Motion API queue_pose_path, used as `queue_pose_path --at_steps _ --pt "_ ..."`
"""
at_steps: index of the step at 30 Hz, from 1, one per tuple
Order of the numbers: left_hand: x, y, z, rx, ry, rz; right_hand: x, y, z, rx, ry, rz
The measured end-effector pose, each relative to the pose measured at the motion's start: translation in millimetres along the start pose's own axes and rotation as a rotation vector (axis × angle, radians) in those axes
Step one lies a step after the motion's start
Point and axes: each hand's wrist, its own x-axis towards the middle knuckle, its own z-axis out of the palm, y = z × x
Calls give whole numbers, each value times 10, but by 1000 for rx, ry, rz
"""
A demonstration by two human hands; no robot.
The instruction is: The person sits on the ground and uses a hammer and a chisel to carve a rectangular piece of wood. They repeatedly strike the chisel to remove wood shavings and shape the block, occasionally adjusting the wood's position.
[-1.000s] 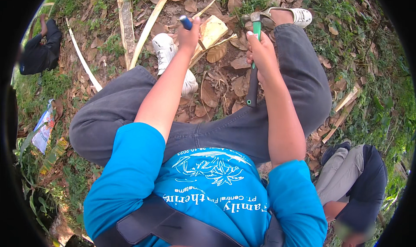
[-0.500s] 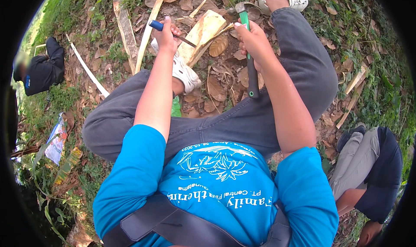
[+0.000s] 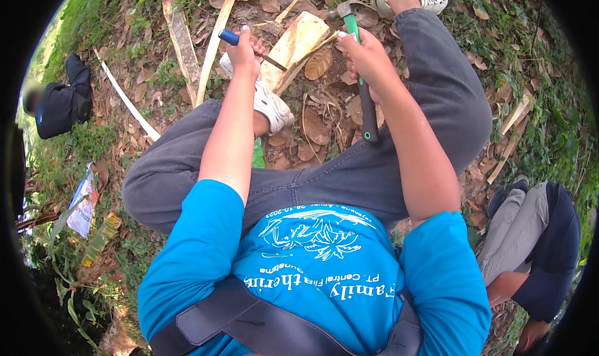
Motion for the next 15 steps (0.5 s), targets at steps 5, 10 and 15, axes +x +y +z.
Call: queue_pose_path --at_steps 5,10,15 --pt "-85 -54 18 82 17 3 12 28 19 -3 -23 24" --pt "-145 -155 57 270 -79 90 52 89 54 2 -61 41" --pt "-658 -432 554 953 -306 559 52 90 -6 10 -46 33"
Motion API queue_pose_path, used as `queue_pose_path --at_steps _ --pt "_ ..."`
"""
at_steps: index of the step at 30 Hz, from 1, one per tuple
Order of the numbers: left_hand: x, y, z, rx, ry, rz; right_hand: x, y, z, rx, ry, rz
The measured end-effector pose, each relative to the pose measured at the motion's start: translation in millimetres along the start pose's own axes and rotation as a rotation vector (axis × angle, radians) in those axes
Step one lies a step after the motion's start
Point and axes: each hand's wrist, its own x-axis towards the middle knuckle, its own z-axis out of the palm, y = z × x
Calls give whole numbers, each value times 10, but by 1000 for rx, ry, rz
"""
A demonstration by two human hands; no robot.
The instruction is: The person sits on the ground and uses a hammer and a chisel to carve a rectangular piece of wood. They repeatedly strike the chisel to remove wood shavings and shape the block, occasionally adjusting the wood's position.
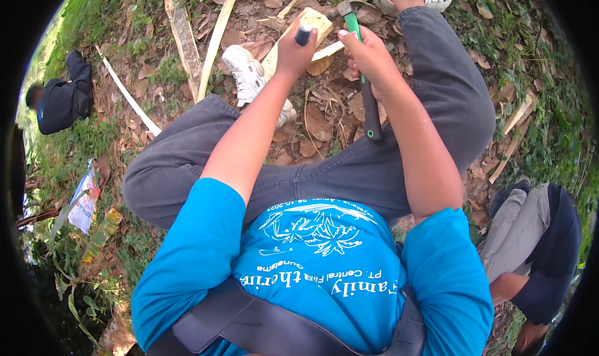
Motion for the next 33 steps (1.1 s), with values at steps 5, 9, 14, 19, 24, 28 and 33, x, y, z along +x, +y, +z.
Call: queue_pose_path --at_steps 5,9,14,19,24,28,33 --pt "-573 142 248 242 -449 168 -1 25 -51 37 -6 -27" --pt "-749 -7 288 257 -578 264 -39 -8 -50 67 14 -37" --pt "-461 194 149 170 -379 82 -12 18 -89 63 30 -31" --pt "40 -218 -272 -46 130 -123 -36 -25 -35 23 9 -38" --pt "102 -381 -612 -696 254 -448 -38 -42 -15 0 4 -20" --pt "75 -403 -679 -797 338 -461 -27 -8 -14 1 -10 -20" --pt "159 -408 -664 -802 395 -422 -3 24 -1 1 -1 -9"
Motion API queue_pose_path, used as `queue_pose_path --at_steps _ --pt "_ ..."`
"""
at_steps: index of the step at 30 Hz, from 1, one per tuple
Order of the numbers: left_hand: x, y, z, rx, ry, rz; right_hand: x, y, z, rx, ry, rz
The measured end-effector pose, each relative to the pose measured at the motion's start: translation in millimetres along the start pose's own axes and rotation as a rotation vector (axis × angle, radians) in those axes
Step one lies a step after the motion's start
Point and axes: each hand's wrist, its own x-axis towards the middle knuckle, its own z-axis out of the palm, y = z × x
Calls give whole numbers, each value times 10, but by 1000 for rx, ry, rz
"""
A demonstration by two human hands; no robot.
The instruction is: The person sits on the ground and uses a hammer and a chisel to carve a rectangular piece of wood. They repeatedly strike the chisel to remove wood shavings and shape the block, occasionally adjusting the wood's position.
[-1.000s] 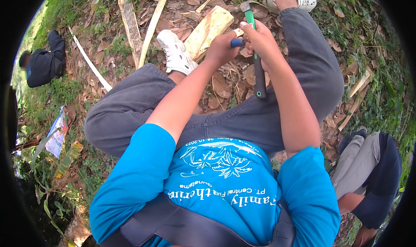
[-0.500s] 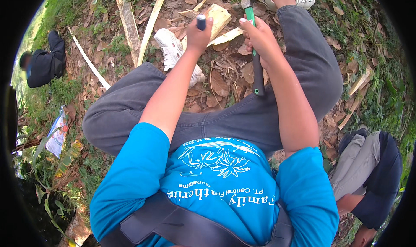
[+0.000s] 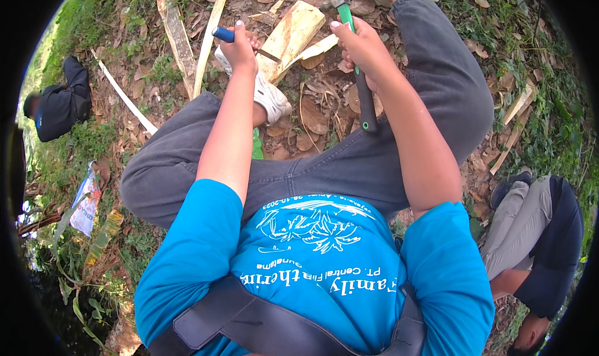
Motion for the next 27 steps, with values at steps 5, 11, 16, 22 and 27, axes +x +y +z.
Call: queue_pose_path --at_steps 5,11,16,22,27 --pt "19 -76 -23 -39 6 -9 -1 10 21 -26 -4 12" --pt "-4 -105 36 34 12 16 2 40 23 -40 12 55" --pt "-284 -318 95 11 48 -191 -1 75 22 -12 6 66" --pt "-512 -491 306 -39 -164 -326 -19 28 68 -22 3 59" --pt "-48 137 498 3 -267 -59 33 23 59 -76 11 52"
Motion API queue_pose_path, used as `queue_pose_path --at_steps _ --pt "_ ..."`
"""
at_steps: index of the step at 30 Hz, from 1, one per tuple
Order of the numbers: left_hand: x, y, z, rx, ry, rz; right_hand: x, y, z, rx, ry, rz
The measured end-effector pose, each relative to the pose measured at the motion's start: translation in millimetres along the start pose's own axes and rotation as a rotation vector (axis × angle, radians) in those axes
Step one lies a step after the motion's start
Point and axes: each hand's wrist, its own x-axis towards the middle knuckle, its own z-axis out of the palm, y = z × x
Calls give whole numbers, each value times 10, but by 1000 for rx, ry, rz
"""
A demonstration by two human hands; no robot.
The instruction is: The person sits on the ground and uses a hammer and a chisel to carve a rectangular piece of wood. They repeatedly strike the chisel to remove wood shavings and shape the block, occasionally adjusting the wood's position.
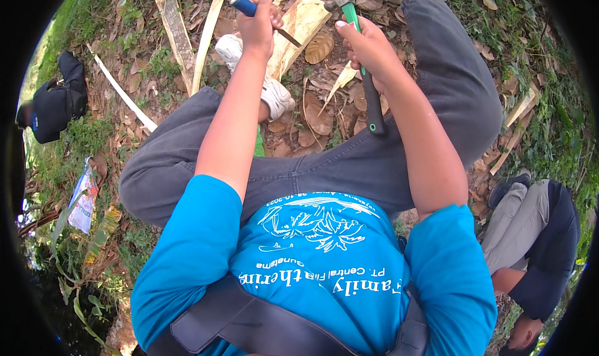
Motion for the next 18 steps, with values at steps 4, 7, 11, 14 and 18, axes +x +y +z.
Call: queue_pose_path --at_steps 4,7,11,14,18 --pt "7 33 -285 -24 102 16 0 14 22 -9 -15 -1" --pt "-75 -147 -505 -58 209 -14 -21 30 62 -20 -15 7" --pt "-115 -207 -558 -124 353 -26 14 82 34 -29 -7 13" --pt "-27 -97 -591 -120 346 -17 16 92 28 -31 4 14" --pt "-2 -62 -538 -63 308 2 47 100 -5 -36 -24 24"
